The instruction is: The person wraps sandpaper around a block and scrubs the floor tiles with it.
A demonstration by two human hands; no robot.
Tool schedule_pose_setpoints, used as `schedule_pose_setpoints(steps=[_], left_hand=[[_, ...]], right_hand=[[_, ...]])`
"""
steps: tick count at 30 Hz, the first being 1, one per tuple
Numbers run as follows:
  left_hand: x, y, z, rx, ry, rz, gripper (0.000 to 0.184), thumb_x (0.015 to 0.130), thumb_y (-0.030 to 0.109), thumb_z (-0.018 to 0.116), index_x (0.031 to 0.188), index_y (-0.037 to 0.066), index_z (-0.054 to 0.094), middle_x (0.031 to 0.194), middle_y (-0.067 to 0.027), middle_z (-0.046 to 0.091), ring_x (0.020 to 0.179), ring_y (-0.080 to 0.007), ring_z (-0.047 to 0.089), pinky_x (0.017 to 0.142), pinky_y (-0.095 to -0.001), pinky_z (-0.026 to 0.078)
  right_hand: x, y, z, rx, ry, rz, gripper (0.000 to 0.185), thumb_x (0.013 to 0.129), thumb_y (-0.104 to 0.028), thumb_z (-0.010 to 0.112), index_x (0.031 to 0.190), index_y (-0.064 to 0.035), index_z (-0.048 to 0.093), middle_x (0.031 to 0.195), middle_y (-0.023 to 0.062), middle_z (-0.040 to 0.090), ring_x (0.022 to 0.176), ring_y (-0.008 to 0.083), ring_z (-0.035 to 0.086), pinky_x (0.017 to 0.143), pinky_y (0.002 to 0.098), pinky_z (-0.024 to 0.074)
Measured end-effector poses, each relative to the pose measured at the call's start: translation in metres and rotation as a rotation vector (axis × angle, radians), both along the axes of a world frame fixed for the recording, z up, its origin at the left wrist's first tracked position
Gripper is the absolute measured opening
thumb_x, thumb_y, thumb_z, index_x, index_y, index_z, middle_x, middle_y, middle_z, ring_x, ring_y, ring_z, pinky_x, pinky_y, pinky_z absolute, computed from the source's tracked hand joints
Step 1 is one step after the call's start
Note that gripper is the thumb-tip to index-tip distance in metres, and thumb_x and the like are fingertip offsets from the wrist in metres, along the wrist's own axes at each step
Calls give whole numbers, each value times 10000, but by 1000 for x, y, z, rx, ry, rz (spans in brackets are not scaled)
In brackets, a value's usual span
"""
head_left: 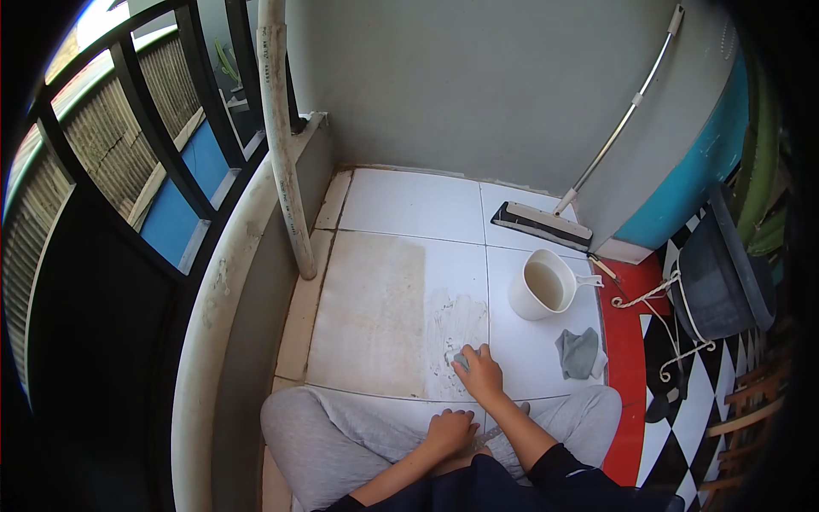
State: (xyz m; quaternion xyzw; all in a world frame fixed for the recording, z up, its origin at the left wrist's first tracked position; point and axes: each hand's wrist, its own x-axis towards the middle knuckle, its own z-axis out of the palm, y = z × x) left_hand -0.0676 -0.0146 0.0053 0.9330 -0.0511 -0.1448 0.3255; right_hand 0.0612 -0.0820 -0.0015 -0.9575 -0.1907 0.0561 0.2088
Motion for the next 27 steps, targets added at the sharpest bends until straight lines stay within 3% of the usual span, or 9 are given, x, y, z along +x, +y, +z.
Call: schedule_pose_setpoints(steps=[4,9,14,19,27], left_hand=[[-1,-4,-8,-28,16,-3,316,839,343,475,855,44,575,847,-132,615,785,-347,578,664,-451,478],[4,3,-7,-23,26,7,322,839,346,474,859,42,579,850,-149,614,789,-353,580,666,-456,478],[3,1,-3,-20,82,3,329,831,358,486,883,51,592,851,-153,619,798,-347,587,678,-456,480],[-4,-2,1,119,123,-21,305,806,369,538,917,96,614,877,-103,636,853,-284,594,690,-437,473],[0,3,-3,111,160,-36,338,817,380,506,945,81,597,881,-124,629,841,-296,599,680,-435,486]], right_hand=[[49,24,-8,31,-96,-107,298,735,-285,653,955,-135,520,912,171,483,698,365,576,569,438,484],[112,53,-5,1,81,-204,310,751,-314,632,971,-130,514,942,182,506,791,360,577,640,444,482],[55,32,4,-42,113,-55,316,754,-319,622,991,-141,513,938,185,506,782,364,583,648,442,481],[-19,7,5,-9,-10,-21,283,734,-288,649,940,-134,532,893,172,489,709,364,583,586,444,483],[80,57,-4,28,-122,-177,311,748,-294,645,977,-129,514,923,172,496,725,363,582,590,437,485]])
